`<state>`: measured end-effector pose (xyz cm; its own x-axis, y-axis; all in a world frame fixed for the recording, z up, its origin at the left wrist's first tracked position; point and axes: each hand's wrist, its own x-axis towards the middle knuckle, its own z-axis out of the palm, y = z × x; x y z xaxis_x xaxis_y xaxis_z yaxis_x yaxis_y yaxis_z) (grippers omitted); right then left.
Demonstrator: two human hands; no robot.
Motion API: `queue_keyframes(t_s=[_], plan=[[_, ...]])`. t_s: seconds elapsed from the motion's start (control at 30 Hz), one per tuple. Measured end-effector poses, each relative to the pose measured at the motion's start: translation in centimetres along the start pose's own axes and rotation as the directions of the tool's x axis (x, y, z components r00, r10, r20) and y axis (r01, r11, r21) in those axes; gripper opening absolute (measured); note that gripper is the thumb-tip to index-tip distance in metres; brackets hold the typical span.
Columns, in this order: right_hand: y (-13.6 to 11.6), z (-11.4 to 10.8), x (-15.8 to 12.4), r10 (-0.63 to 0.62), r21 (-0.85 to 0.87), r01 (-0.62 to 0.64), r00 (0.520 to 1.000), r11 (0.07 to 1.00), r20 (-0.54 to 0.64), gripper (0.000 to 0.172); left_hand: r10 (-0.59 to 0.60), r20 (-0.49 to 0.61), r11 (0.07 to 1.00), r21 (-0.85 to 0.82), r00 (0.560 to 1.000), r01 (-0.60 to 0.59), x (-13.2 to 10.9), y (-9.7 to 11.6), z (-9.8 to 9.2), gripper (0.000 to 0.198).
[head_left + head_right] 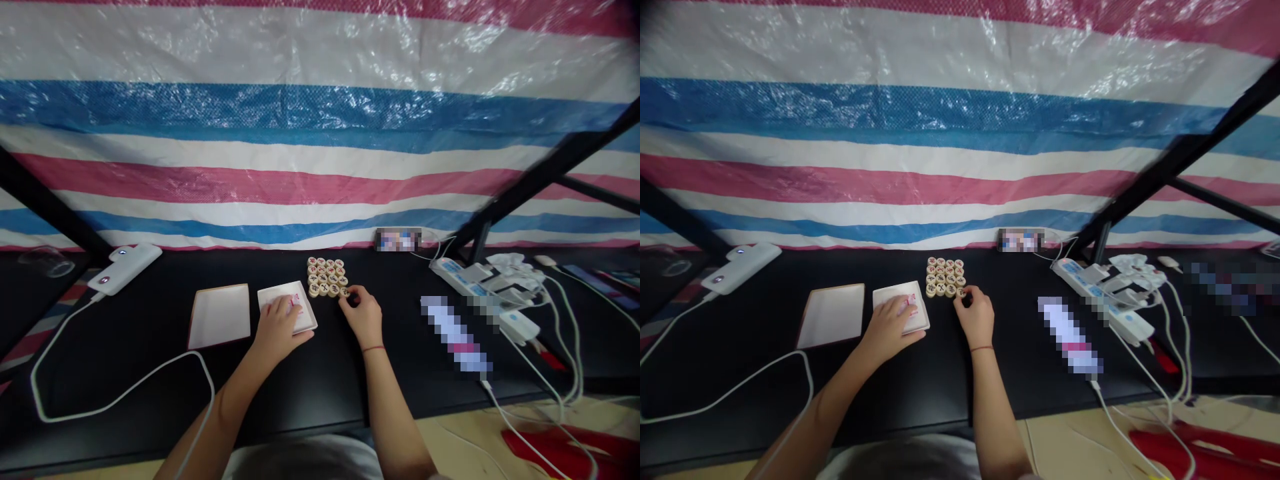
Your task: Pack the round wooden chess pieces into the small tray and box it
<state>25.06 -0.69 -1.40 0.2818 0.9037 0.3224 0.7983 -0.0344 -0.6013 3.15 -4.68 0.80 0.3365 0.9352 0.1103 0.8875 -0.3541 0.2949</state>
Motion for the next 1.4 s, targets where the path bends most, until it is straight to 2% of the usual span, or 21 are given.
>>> queue_keyframes(t_s=[0.37,0.43,0.57,0.67,0.73,0.8,0.87,0.93,1.0,1.03,1.1,1.2,1.3,1.4], plan=[[0.8,1.0,0.2,-0.079,0.023,0.079,0.997,0.997,0.014,0.022,0.015,-0.045,0.999,-0.044,0.999,-0.017,-0.1,-0.3,0.3,0.042],[0.8,1.0,0.2,-0.094,0.024,0.094,0.996,0.995,-0.008,0.022,0.015,-0.047,0.998,-0.053,0.999,-0.017,0.0,-0.4,0.4,0.042],[0.1,1.0,0.0,-0.118,0.043,0.125,0.985,0.991,-0.128,0.019,0.029,-0.038,0.997,-0.077,0.999,-0.032,0.2,-0.6,0.4,0.045],[-1.5,0.9,-0.7,-0.193,0.108,0.208,0.972,0.972,-0.133,0.012,0.049,-0.126,0.988,-0.139,0.991,-0.066,0.6,-1.4,0.2,0.045],[-3.1,0.9,-1.1,-0.304,0.160,0.314,0.949,0.936,-0.086,0.010,0.039,-0.244,0.979,-0.183,0.969,-0.086,0.9,-2.4,-0.1,0.036],[-4.9,0.8,-1.4,-0.438,0.186,0.432,0.899,0.882,-0.012,0.012,0.006,-0.351,0.977,-0.196,0.936,-0.080,0.9,-3.6,-0.5,0.023],[-6.7,1.0,-1.3,-0.562,0.164,0.543,0.820,0.823,0.108,0.014,-0.030,-0.397,0.983,-0.176,0.917,-0.045,0.6,-4.7,-0.9,0.019],[-8.3,1.4,-0.9,-0.637,0.105,0.637,0.717,0.764,0.283,0.014,-0.058,-0.392,0.992,-0.125,0.918,0.010,-0.2,-5.3,-1.2,0.019],[-9.7,1.9,-0.4,-0.630,0.032,0.699,0.623,0.715,0.464,0.017,-0.129,-0.391,0.992,-0.057,0.911,0.116,-1.4,-5.3,-1.3,0.020],[-10.3,2.2,-0.2,-0.602,-0.006,0.715,0.593,0.699,0.535,0.021,-0.173,-0.392,0.984,-0.029,0.903,0.176,-2.0,-5.1,-1.3,0.020],[-11.4,2.6,0.1,-0.533,-0.079,0.723,0.574,0.686,0.622,0.028,-0.242,-0.387,0.964,0.007,0.890,0.265,-3.3,-4.3,-1.3,0.022],[-12.4,2.9,0.2,-0.440,-0.152,0.702,0.584,0.695,0.682,0.031,-0.288,-0.407,0.935,0.078,0.867,0.347,-4.8,-2.7,-1.0,0.030],[-12.8,3.2,-0.1,-0.388,-0.172,0.675,0.592,0.717,0.706,0.028,-0.304,-0.429,0.909,0.136,0.851,0.393,-5.6,-1.4,-0.6,0.038],[-12.7,3.5,-0.5,-0.399,-0.161,0.665,0.604,0.729,0.690,0.025,-0.313,-0.408,0.907,0.138,0.857,0.397,-6.0,-0.8,-0.2,0.040]])
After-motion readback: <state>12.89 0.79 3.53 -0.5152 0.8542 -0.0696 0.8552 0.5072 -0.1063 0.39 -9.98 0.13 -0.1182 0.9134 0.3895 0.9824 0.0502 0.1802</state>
